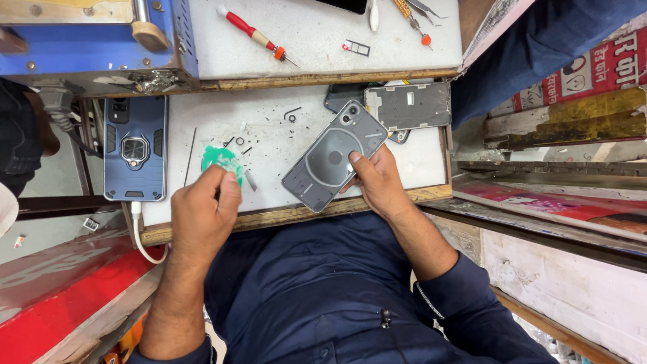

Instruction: The person handles a disassembled smartphone, aligns and presses the back cover, wipes the surface with a cloth, and briefly uses another phone. The person then repositions the device and continues adjusting the back cover.

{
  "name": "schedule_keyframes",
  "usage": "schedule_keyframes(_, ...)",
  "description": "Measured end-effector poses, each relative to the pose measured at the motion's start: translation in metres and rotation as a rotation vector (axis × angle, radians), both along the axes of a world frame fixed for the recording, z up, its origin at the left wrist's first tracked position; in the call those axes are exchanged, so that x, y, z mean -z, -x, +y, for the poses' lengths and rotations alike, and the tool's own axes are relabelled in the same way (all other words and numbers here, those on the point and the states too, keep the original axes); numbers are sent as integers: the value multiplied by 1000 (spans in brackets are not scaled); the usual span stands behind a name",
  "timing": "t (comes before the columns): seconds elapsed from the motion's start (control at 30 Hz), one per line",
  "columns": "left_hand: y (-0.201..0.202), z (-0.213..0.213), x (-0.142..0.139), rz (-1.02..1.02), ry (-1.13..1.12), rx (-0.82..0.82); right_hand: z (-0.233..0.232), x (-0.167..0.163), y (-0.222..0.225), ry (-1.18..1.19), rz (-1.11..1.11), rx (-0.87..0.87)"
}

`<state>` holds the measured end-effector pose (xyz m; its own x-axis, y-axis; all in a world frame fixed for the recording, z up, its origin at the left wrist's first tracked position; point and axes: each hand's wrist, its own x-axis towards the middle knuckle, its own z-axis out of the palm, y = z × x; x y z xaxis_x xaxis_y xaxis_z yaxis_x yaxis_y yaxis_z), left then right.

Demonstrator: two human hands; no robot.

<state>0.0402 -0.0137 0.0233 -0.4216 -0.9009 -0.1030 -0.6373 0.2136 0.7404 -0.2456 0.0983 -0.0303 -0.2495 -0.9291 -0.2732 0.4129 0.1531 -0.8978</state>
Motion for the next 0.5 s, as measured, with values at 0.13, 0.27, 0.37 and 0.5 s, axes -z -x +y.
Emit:
schedule_keyframes(0.13,10,10,2,201,-60,9,1,-1,0,52,-31,-12)
schedule_keyframes(0.27,35,19,-6,301,-22,160,3,0,0,86,-28,-37)
schedule_keyframes(0.37,55,29,-15,125,350,278,1,4,0,78,13,-39)
schedule_keyframes(0.5,72,34,-23,32,403,309,1,4,1,88,-1,-82)
